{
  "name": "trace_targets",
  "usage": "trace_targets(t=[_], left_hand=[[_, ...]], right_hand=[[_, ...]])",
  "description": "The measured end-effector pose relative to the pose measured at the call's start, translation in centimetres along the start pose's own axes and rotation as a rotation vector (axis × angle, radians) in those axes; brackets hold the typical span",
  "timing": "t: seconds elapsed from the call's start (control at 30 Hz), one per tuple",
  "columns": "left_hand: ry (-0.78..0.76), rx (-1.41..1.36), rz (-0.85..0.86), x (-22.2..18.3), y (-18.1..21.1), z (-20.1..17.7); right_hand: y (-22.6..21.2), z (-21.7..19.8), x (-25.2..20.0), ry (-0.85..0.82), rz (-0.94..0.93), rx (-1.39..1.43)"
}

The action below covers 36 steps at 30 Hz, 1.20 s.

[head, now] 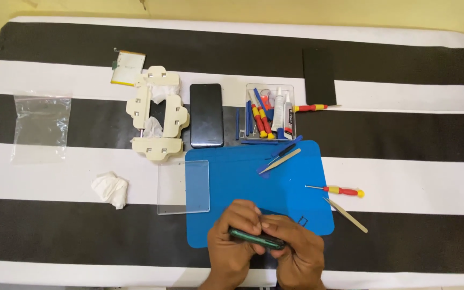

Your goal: Disassembling and reassembling a mobile phone using precision tools like screwdrivers and tweezers on a repair bench.

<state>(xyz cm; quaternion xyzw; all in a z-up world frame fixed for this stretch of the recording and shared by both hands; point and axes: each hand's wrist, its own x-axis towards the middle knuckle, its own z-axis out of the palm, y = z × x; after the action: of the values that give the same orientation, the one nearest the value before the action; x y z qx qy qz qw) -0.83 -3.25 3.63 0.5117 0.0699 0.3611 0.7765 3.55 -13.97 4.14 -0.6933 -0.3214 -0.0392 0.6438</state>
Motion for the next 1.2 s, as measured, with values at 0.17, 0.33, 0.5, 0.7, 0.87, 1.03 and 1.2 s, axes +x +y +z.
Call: trace_targets(t=[0.17,0.33,0.5,0.7,0.87,1.03,1.2], left_hand=[[0.025,0.029,0.015,-0.3,-0.3,-0.1],[0.004,0.023,0.039,-0.2,0.0,0.0],[-0.117,0.270,0.180,0.8,1.2,-0.3],[-0.081,0.512,0.214,-1.2,1.2,-1.3],[-0.036,0.514,0.303,-1.2,1.1,-0.5],[-0.039,0.511,0.274,-0.5,1.6,-1.5],[-0.107,0.395,0.227,0.0,1.6,-3.5]], right_hand=[[-0.5,0.1,0.7,-0.016,0.003,0.018],[-0.9,0.1,0.0,-0.030,0.116,0.274],[-2.6,1.1,0.4,0.148,0.094,-0.038],[-1.9,1.3,-0.1,0.118,-0.013,-0.060],[-2.2,1.5,-0.4,0.141,0.010,-0.096],[-1.1,-0.5,-0.3,-0.020,0.107,0.083],[1.7,-0.8,0.7,-0.325,-0.104,-0.155]])
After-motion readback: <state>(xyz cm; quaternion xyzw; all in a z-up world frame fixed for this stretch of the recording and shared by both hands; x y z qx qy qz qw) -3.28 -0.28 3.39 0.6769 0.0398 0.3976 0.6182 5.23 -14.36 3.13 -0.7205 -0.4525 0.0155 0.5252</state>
